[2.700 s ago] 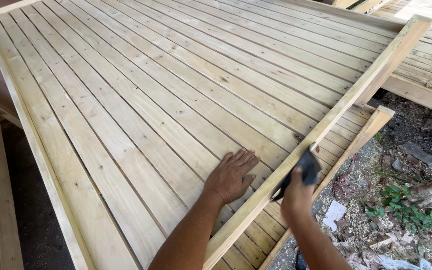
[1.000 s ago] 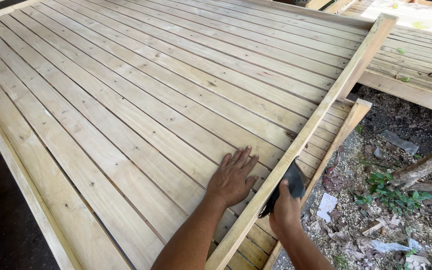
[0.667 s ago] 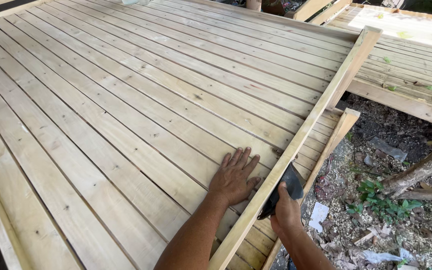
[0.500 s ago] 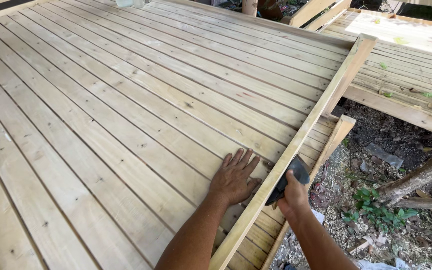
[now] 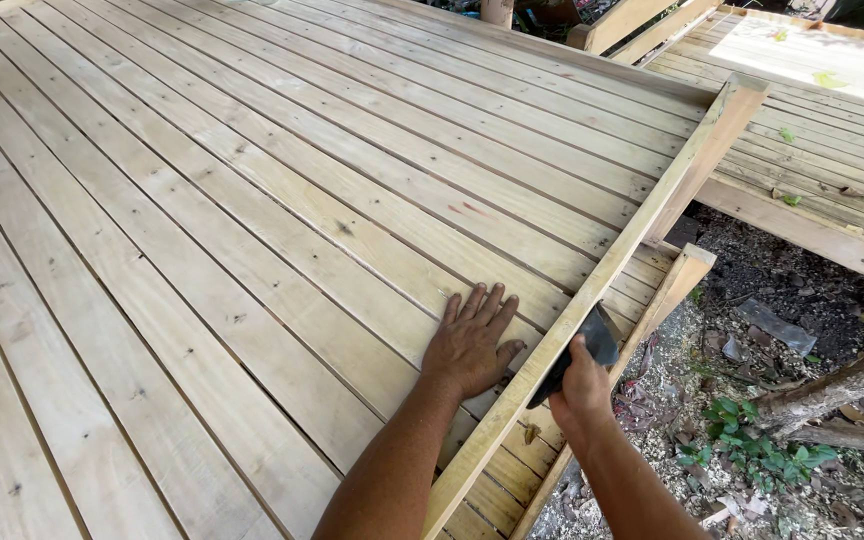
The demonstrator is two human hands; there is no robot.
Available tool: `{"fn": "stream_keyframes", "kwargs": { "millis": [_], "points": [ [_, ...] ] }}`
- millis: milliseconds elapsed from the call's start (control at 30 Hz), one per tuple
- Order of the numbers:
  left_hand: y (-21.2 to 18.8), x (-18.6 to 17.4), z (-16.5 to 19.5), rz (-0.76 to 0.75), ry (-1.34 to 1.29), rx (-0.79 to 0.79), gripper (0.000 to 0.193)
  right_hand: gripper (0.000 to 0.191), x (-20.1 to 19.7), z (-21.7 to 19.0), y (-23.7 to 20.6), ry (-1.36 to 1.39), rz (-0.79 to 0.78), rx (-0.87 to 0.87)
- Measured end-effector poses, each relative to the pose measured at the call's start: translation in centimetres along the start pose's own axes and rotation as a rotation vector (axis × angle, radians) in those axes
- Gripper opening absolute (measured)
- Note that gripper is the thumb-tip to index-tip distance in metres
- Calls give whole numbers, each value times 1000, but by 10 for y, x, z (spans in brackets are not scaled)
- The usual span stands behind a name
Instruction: The person sands a slatted wooden furniture panel, rubbing a sanding block by hand along the frame edges and rail, steadying the panel with the other hand. They work their way around the frame, sanding different sides and edges of the wooden structure.
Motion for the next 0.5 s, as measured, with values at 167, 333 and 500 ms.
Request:
{"fn": "stream_keyframes", "kwargs": {
  "millis": [167, 333, 500],
  "points": [
    [20, -2, 3, 24, 19, -9, 70, 47, -8, 12, -18, -14, 51, 39],
    [30, 0, 6, 0, 21, -28, 70, 49, -13, -16, 27, -63, 181, 166],
    [31, -1, 6, -11, 15, -49, 69, 48, -26, -28, 60, 50, 128, 67]
  ]
}}
Point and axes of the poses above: each hand's wrist, its own y-axis towards the middle knuckle, its own x-axis out of the palm, z = x × y, the point moved 8 cm from there along y, towards the middle knuckle, and after that the axes turned 3 degrees about -x, right-handed, at the moved point
